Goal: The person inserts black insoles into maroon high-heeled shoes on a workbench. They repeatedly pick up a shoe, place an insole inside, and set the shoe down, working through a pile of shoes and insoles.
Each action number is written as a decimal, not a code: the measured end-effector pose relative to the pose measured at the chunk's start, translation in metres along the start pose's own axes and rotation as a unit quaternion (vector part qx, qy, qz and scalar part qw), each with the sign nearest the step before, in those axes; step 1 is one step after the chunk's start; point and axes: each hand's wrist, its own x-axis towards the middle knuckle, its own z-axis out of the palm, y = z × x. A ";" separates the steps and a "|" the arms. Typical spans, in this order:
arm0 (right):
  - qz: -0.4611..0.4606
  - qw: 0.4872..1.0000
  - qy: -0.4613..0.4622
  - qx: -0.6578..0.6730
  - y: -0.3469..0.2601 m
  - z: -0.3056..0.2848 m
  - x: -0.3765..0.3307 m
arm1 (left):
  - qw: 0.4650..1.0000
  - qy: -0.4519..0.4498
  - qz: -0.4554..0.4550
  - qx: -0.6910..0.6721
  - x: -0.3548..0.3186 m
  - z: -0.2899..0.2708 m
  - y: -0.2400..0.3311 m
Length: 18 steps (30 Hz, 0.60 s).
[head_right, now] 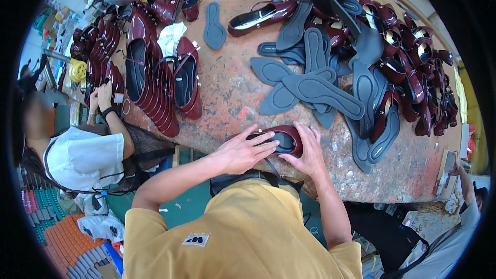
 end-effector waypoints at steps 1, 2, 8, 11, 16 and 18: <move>0.013 1.000 0.000 0.017 -0.007 -0.005 0.002 | 0.999 0.034 -0.009 -0.007 -0.004 -0.007 -0.004; 0.002 1.000 -0.009 0.007 -0.009 -0.008 0.002 | 0.986 0.011 -0.125 -0.107 -0.008 -0.015 -0.008; -0.145 0.977 -0.041 -0.153 -0.055 -0.040 0.019 | 0.804 0.250 -0.274 -0.464 -0.005 -0.070 -0.047; -0.041 0.958 -0.184 -0.217 -0.070 -0.078 0.040 | 0.876 0.302 -0.091 -0.364 0.048 -0.110 -0.028; -0.060 0.986 -0.144 -0.061 -0.066 -0.102 0.030 | 0.888 0.269 0.082 -0.364 0.093 -0.125 0.005; -0.130 0.980 -0.144 0.048 -0.056 -0.102 0.033 | 0.902 0.274 0.109 -0.316 0.099 -0.126 0.018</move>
